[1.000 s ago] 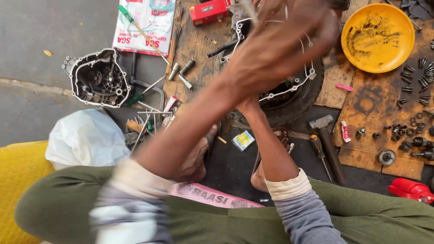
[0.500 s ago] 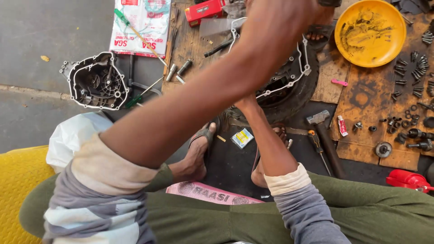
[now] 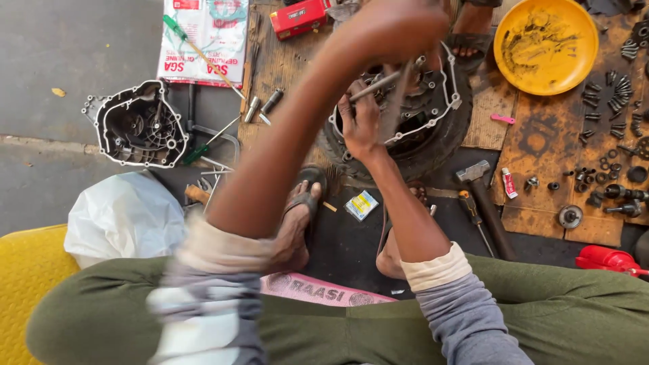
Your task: Disassembling and cleaning internal gears and components of a motorcycle engine.
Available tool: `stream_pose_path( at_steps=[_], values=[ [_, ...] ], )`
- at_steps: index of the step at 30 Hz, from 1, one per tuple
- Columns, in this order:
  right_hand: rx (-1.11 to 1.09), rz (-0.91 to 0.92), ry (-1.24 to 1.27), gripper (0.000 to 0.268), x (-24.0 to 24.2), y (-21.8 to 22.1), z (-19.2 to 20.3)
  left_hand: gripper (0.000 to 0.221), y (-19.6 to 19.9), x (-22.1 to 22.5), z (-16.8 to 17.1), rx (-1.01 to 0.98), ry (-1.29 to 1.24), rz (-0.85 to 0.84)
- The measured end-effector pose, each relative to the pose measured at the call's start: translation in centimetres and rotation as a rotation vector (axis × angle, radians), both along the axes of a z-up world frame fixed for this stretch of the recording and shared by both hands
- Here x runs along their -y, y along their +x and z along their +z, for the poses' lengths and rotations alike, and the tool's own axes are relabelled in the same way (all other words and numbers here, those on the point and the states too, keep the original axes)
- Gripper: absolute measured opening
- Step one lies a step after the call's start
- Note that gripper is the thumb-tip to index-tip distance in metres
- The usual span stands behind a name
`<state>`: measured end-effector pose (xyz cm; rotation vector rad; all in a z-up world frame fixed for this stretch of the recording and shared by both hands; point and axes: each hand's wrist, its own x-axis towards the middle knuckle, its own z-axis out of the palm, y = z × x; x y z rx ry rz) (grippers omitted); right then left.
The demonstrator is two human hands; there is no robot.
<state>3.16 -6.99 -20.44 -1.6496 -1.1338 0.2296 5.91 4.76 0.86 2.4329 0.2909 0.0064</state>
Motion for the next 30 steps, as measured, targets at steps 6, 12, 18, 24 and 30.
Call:
stream_pose_path(
  at_steps=[6,12,18,24,30],
  values=[
    [0.080,0.035,0.012,0.048,1.1,2.4,-7.0,0.018,-2.4,5.8,1.0,0.476,0.926,-0.135],
    [-0.371,-0.010,0.068,0.026,0.1,1.3,-4.5,0.026,-4.7,7.5,-0.8,1.249,0.511,0.075],
    [-0.327,-0.028,0.079,0.018,0.2,0.6,0.3,0.022,-1.3,6.1,-6.6,1.219,-0.948,0.856],
    [-0.560,0.084,0.126,0.031,-0.4,0.2,1.5,0.025,-0.9,1.2,-11.5,1.156,-0.517,0.921],
    [-0.296,-0.216,0.443,0.041,0.6,1.1,9.2,0.028,-4.0,1.0,-12.1,1.154,-0.193,0.611]
  ],
)
